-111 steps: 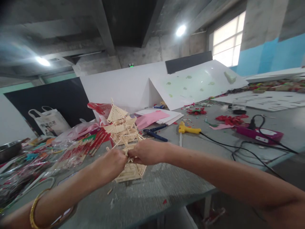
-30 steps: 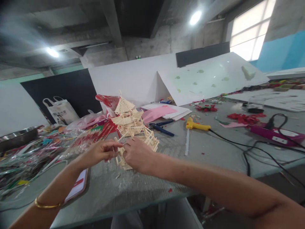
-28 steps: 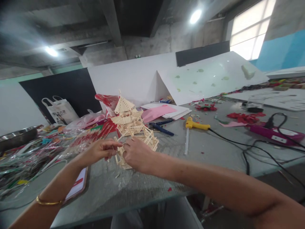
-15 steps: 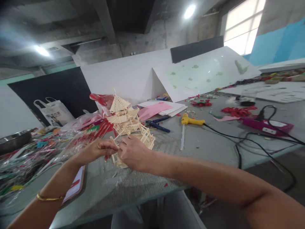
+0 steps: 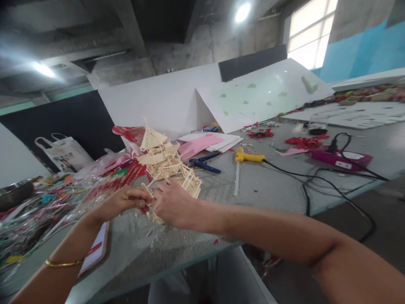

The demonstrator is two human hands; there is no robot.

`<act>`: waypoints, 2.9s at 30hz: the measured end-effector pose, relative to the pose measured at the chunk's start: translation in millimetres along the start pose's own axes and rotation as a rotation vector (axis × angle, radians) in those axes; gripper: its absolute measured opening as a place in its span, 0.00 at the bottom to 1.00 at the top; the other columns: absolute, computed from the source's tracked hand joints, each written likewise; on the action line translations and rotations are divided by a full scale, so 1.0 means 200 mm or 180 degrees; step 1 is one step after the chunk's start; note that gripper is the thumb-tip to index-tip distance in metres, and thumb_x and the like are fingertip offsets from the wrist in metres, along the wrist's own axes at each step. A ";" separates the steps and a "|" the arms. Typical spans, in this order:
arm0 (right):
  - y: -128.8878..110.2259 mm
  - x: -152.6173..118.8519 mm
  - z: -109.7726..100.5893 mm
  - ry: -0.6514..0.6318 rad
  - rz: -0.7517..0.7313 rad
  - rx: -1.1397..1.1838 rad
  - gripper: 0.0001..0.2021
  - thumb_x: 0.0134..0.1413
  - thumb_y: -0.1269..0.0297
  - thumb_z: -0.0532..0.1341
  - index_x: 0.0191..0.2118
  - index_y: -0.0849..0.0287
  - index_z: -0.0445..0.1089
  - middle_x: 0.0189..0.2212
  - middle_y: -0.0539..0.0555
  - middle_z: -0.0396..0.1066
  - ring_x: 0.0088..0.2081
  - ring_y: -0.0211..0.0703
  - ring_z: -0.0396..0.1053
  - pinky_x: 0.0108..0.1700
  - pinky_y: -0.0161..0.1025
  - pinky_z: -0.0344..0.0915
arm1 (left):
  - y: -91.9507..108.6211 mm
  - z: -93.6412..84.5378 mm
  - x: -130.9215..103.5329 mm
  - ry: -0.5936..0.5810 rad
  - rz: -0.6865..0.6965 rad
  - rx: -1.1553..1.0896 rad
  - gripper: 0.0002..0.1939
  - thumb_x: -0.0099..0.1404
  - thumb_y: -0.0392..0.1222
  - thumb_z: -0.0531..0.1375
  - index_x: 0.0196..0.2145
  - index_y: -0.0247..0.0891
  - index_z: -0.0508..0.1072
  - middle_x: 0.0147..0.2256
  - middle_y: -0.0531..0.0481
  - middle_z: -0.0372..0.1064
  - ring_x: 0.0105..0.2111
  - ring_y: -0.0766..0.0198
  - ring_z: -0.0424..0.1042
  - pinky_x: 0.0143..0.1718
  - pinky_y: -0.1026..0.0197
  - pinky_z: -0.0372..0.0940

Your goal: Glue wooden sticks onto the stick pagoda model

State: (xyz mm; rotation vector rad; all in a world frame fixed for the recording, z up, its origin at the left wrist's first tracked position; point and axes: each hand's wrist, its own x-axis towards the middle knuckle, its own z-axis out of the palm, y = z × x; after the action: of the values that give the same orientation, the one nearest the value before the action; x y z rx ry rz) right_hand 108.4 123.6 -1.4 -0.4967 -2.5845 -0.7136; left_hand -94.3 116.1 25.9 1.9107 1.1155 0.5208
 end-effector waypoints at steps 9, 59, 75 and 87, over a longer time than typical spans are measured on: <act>-0.02 0.00 -0.03 -0.0091 0.0146 0.0003 0.10 0.53 0.74 0.53 0.28 0.62 0.70 0.26 0.56 0.68 0.34 0.45 0.62 0.37 0.45 0.55 | -0.02 0.02 0.02 0.0175 -0.0034 -0.0277 0.12 0.54 0.43 0.62 0.32 0.30 0.74 0.30 0.49 0.69 0.28 0.65 0.72 0.32 0.60 0.69; 0.06 -0.09 -0.21 0.0430 0.0303 -0.0059 0.07 0.54 0.72 0.53 0.36 0.65 0.67 0.32 0.56 0.65 0.37 0.45 0.58 0.40 0.43 0.53 | -0.01 0.04 -0.02 0.0191 -0.0212 -0.0119 0.17 0.52 0.43 0.63 0.40 0.34 0.72 0.29 0.51 0.70 0.27 0.66 0.69 0.31 0.62 0.65; 0.24 -0.37 -0.17 0.0160 0.1261 0.0872 0.10 0.56 0.70 0.54 0.38 0.63 0.72 0.29 0.55 0.69 0.35 0.40 0.64 0.41 0.37 0.58 | 0.22 0.28 -0.03 0.1483 0.0881 0.2721 0.12 0.62 0.44 0.53 0.38 0.41 0.75 0.36 0.47 0.71 0.38 0.58 0.68 0.41 0.58 0.60; 0.28 -0.47 -0.17 0.0006 0.1410 0.0937 0.11 0.56 0.67 0.54 0.39 0.61 0.72 0.30 0.54 0.70 0.35 0.41 0.65 0.38 0.36 0.57 | 0.31 0.01 -0.16 0.2459 0.0532 0.1259 0.15 0.53 0.48 0.61 0.35 0.36 0.73 0.25 0.53 0.66 0.23 0.69 0.62 0.23 0.67 0.59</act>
State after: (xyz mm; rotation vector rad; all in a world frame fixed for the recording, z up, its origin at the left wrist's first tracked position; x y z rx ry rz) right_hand 222.6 128.7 2.2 -0.9237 -2.3924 -0.1804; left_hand -79.3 72.9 77.5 2.2159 1.6367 1.2837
